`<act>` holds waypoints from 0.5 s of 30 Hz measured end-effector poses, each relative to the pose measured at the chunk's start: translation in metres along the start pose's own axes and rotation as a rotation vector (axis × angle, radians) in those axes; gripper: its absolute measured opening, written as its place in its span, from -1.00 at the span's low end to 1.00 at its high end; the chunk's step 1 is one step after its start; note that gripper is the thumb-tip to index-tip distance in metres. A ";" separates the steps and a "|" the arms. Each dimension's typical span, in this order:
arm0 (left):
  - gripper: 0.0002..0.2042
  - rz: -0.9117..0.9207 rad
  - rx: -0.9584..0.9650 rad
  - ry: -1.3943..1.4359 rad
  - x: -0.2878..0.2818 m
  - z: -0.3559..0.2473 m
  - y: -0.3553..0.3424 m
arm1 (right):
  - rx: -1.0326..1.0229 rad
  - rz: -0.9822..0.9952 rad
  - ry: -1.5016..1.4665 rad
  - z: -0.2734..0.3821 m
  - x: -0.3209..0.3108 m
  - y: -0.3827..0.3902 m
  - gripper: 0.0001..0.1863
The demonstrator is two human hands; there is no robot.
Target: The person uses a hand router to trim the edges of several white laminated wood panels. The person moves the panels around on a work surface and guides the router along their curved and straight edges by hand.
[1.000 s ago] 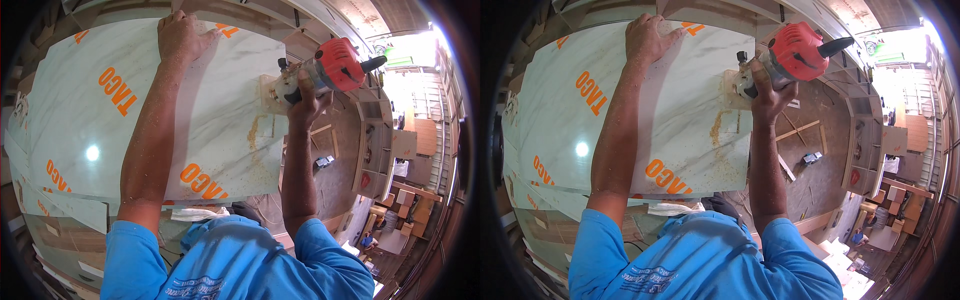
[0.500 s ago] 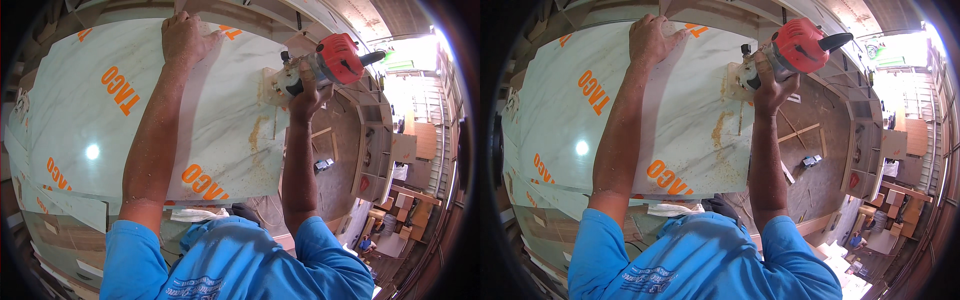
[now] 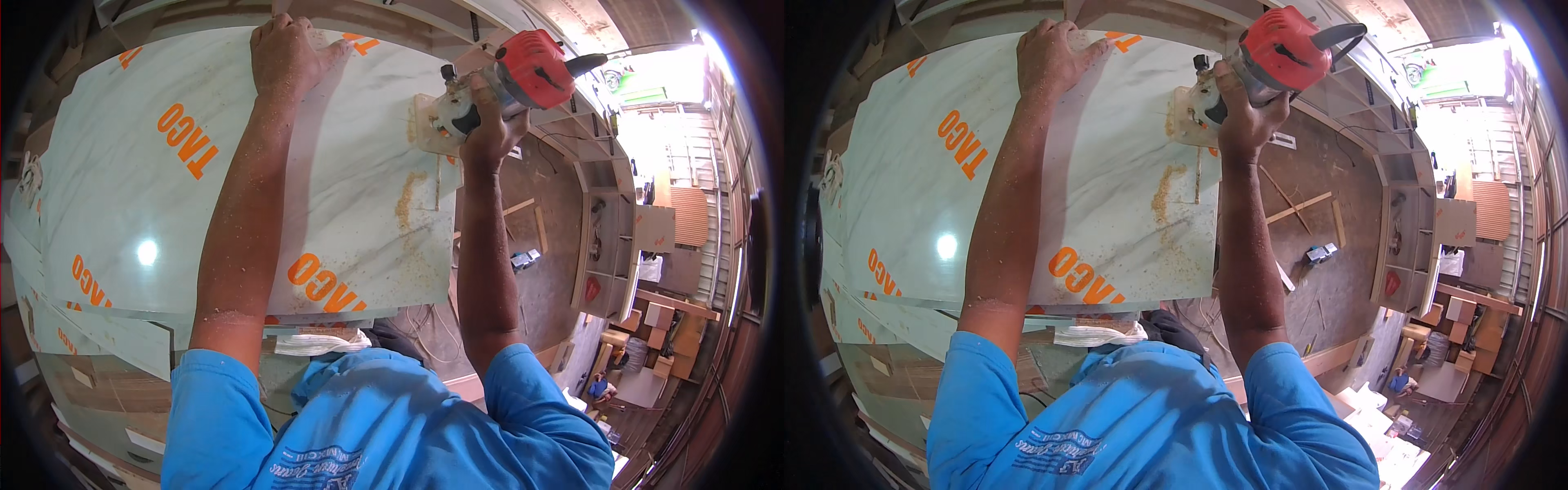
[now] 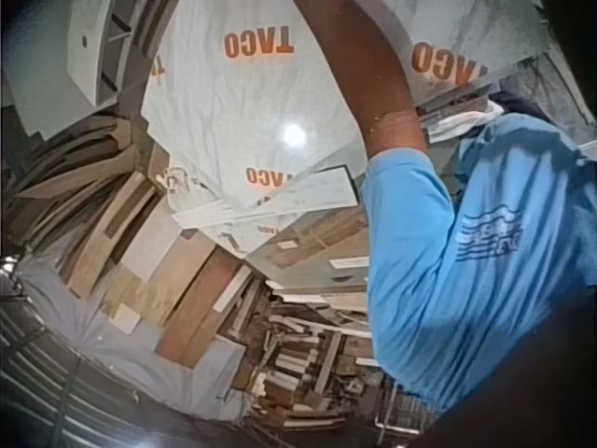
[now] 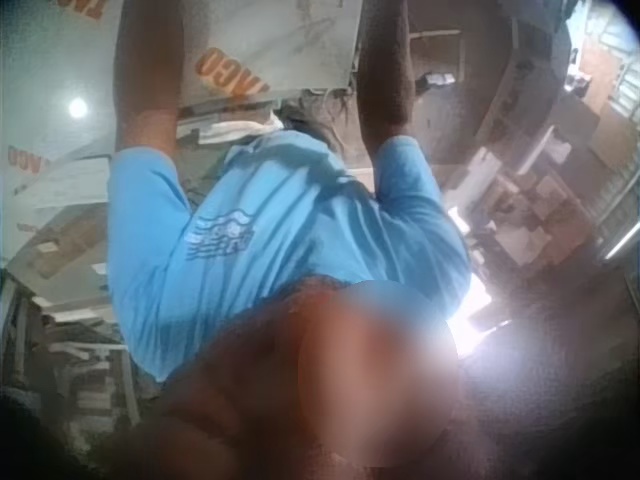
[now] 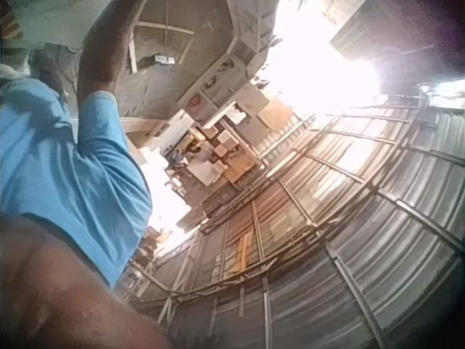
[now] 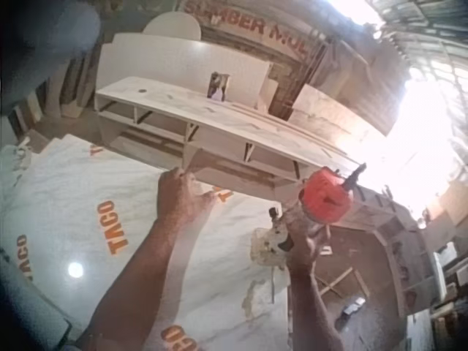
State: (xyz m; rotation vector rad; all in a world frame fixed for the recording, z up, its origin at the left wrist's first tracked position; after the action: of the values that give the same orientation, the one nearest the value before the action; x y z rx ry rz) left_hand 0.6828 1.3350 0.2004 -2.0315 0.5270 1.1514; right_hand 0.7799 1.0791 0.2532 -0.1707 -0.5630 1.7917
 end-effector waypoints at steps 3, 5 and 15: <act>-0.27 -0.029 -0.019 -0.013 0.002 0.001 -0.001 | 0.005 0.002 -0.005 0.005 -0.001 0.004 -0.41; -0.31 -0.025 -0.017 -0.029 -0.001 0.004 0.000 | 0.038 0.001 0.010 0.010 -0.002 0.013 -0.42; -0.43 0.026 -0.148 0.185 -0.045 -0.023 0.006 | 0.076 0.019 0.053 0.041 -0.025 0.062 -0.48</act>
State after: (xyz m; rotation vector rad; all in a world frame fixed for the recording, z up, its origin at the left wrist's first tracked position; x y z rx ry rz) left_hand 0.6689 1.3133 0.2442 -2.2799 0.5746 1.0495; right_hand 0.7173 1.0315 0.2563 -0.1719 -0.4563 1.8185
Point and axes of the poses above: each hand's wrist, its own y-axis away from the middle knuckle, its own x-axis out of the palm, z = x × y, the point moved 2 cm from there along -y, towards the middle knuckle, and after that the axes turned 3 degrees about -y, right-handed, at the moved point
